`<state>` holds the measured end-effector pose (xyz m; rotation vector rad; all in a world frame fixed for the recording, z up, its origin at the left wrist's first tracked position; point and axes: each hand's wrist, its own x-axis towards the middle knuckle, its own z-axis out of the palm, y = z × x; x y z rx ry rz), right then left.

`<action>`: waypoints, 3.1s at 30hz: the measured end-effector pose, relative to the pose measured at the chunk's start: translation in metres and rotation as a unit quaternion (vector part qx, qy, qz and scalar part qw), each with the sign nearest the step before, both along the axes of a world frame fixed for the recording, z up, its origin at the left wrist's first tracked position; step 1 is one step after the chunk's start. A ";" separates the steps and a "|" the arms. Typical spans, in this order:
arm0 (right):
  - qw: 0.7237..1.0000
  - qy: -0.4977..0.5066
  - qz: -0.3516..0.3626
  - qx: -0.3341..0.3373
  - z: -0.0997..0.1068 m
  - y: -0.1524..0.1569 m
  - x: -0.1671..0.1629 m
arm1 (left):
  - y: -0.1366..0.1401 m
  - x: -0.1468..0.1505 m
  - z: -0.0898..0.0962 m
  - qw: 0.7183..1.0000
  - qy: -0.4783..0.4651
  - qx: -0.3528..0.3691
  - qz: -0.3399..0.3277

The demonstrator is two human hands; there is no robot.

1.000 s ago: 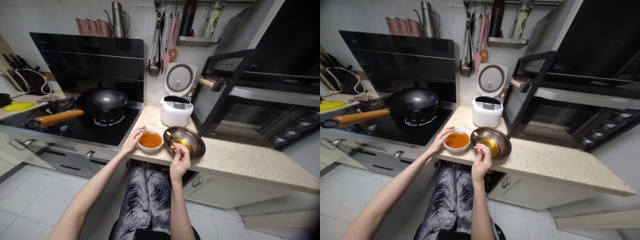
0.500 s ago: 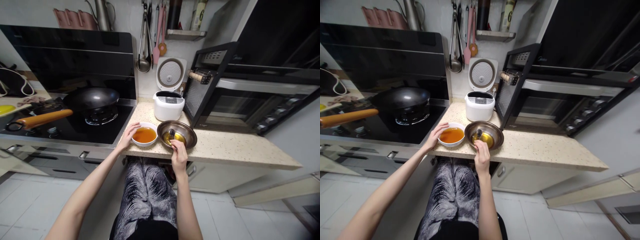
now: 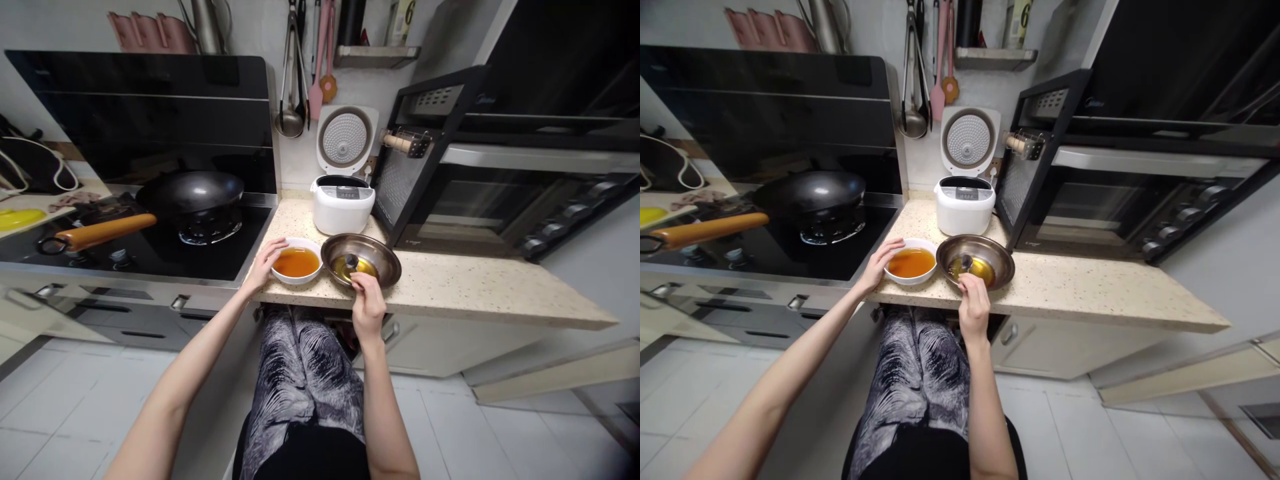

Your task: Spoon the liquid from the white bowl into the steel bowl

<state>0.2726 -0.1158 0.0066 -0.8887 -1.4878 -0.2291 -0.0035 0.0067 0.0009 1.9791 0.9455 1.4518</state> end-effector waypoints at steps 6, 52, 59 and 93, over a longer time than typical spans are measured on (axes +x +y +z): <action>0.991 0.130 0.013 0.041 0.010 -0.005 -0.018 | 0.002 0.000 -0.002 1.000 0.001 0.001 -0.008; 0.962 0.229 0.135 -0.057 -0.004 0.017 -0.079 | -0.002 0.003 0.000 1.000 -0.011 0.007 -0.013; 0.960 0.240 0.135 -0.053 -0.001 0.017 -0.077 | -0.001 0.002 -0.001 1.000 -0.008 0.005 -0.011; 0.998 0.044 0.006 0.032 -0.008 0.012 -0.017 | -0.001 0.000 0.000 1.000 0.004 0.000 -0.006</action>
